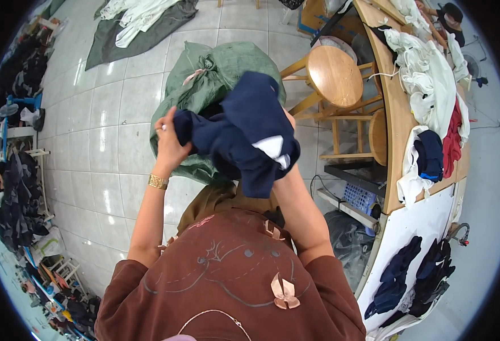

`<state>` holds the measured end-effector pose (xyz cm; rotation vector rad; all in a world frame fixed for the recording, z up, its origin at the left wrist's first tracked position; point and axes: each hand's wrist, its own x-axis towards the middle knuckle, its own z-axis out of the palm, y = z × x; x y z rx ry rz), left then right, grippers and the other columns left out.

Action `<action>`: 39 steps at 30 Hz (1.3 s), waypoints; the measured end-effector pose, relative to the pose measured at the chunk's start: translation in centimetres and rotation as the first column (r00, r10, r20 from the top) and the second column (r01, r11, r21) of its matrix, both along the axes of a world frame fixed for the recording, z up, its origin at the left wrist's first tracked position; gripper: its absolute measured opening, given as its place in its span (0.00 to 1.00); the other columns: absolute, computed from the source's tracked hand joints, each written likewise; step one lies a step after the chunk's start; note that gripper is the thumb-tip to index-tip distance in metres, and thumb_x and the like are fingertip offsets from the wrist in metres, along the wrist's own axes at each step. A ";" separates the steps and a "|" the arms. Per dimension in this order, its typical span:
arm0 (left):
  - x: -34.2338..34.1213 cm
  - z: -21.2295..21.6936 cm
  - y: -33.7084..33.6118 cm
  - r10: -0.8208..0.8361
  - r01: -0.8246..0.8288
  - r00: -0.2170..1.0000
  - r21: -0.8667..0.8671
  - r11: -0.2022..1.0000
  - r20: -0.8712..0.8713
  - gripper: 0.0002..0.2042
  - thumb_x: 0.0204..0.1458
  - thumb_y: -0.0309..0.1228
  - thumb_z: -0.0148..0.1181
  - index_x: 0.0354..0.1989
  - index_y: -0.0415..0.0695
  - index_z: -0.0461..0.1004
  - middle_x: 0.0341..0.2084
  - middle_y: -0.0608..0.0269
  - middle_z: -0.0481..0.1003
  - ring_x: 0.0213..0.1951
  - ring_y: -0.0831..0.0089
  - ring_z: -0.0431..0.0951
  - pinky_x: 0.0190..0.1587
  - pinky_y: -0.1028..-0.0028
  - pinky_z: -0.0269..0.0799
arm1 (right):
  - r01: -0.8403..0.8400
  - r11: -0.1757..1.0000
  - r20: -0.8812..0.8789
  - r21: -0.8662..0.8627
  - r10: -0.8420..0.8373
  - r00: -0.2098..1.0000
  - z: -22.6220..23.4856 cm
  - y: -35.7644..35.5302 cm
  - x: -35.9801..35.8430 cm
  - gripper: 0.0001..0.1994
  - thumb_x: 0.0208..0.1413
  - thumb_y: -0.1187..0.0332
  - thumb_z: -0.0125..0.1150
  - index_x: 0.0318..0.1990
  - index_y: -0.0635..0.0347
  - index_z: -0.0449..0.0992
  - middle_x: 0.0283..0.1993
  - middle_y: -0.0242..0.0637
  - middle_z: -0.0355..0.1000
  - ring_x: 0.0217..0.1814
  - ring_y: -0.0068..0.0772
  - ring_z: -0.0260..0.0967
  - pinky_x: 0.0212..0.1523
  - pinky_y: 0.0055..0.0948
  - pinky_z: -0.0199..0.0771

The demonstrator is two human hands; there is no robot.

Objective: Unbagging dark blue garments from a large sack and sorting them onto a work table.

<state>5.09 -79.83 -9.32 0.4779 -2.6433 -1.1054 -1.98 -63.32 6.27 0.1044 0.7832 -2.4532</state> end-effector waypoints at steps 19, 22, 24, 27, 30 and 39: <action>-0.2 10.8 1.1 -0.467 0.573 0.686 0.019 0.819 -0.558 0.21 0.47 0.29 0.53 0.52 0.40 0.61 0.46 0.54 0.67 0.50 0.64 0.66 0.54 0.70 0.59 | 0.854 0.279 -0.750 0.439 0.638 0.177 -5.4 2.7 7.9 0.39 0.30 0.60 0.70 0.57 0.53 0.60 0.59 0.58 0.48 0.55 0.57 0.55 0.56 0.38 0.55; -0.4 10.1 1.6 -0.479 0.476 0.709 -0.150 0.866 -0.517 0.16 0.44 0.25 0.49 0.44 0.37 0.65 0.42 0.50 0.66 0.45 0.57 0.67 0.50 0.68 0.60 | 0.656 0.442 -0.791 0.612 0.357 0.498 -8.1 4.0 4.4 0.20 0.39 0.78 0.56 0.45 0.59 0.71 0.42 0.44 0.70 0.44 0.39 0.68 0.46 0.28 0.66; -0.9 8.0 0.8 -0.496 0.380 0.796 -0.353 0.855 -0.346 0.18 0.48 0.23 0.44 0.49 0.37 0.63 0.50 0.51 0.64 0.50 0.58 0.64 0.54 0.68 0.57 | 0.505 0.624 -0.660 0.596 0.022 0.751 -6.5 5.5 1.6 0.13 0.42 0.78 0.52 0.38 0.64 0.73 0.36 0.34 0.71 0.39 0.21 0.66 0.43 0.22 0.66; 0.2 3.0 -2.2 -0.732 0.777 0.598 0.014 0.629 -0.325 0.21 0.54 0.27 0.42 0.57 0.35 0.56 0.56 0.59 0.60 0.56 0.67 0.59 0.59 0.72 0.54 | 0.096 0.946 0.053 0.309 -0.117 0.992 -8.4 10.1 -3.8 0.17 0.53 0.61 0.51 0.45 0.65 0.68 0.43 0.44 0.70 0.43 0.38 0.70 0.46 0.34 0.70; 0.8 -0.2 -1.9 -0.430 0.209 0.894 0.967 0.143 -0.129 0.17 0.55 0.27 0.40 0.51 0.34 0.62 0.48 0.55 0.67 0.50 0.68 0.67 0.55 0.72 0.61 | 0.025 0.935 0.176 0.355 -0.093 0.980 -10.3 10.4 -4.1 0.23 0.54 0.54 0.50 0.48 0.66 0.66 0.46 0.45 0.69 0.46 0.39 0.69 0.48 0.35 0.68; 1.3 -1.8 -2.0 -0.440 -0.152 0.897 0.956 -0.251 0.027 0.18 0.58 0.37 0.39 0.49 0.36 0.65 0.45 0.59 0.70 0.45 0.69 0.71 0.50 0.72 0.66 | -0.159 0.403 -0.150 0.901 0.634 0.758 -13.9 5.9 5.1 0.40 0.36 0.59 0.69 0.58 0.63 0.58 0.57 0.45 0.60 0.59 0.34 0.57 0.58 0.28 0.53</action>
